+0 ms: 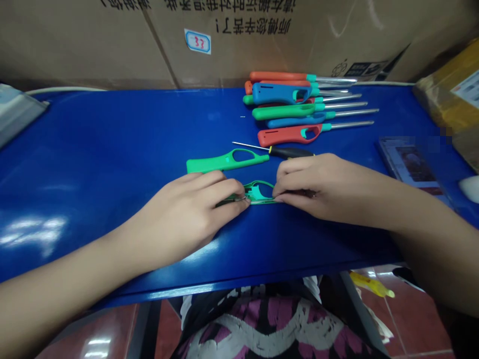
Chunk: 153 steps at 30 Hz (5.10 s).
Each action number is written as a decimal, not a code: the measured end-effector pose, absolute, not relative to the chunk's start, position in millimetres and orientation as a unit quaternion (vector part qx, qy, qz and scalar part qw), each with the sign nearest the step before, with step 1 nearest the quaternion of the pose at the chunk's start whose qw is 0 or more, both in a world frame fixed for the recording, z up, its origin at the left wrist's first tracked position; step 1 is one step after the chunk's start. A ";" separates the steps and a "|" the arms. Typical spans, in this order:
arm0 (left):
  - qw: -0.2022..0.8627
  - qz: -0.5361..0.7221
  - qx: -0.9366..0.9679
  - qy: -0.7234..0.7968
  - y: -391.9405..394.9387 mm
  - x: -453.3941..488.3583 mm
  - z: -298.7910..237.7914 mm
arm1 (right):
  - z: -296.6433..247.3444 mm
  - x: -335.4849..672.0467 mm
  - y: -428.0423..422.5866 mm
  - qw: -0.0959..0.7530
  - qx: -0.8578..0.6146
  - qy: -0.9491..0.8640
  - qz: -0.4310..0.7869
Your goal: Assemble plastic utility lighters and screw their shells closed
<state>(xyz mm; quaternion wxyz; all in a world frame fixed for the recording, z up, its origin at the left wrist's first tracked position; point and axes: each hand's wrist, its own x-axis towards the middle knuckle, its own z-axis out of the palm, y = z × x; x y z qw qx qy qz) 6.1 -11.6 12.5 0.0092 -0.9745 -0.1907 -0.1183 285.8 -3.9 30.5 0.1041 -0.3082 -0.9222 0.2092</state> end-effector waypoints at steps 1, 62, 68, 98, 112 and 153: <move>0.013 -0.118 -0.974 -0.190 -11.8 6.3 12.7 | 30.5 285.3 -3.8 0.102 -0.309 -0.923 0.206; -0.123 -0.115 -0.926 -0.339 50.4 -31.2 13.1 | 13.3 291.8 17.9 0.228 -0.428 -0.870 0.090; -0.059 -0.066 -0.931 -0.353 40.1 -30.7 11.5 | 12.9 288.8 15.2 0.268 -0.408 -0.869 0.079; -0.166 -0.190 -0.932 -0.260 28.2 -17.7 27.4 | 6.0 274.3 0.7 0.105 -0.280 -0.950 0.094; -0.275 -0.245 -0.891 -0.264 25.1 -6.0 2.5 | -5.7 277.6 7.4 0.206 -0.302 -0.921 0.133; -0.133 -0.192 -0.936 -0.262 16.9 -6.9 8.6 | 21.4 291.7 12.0 0.161 -0.289 -0.925 0.187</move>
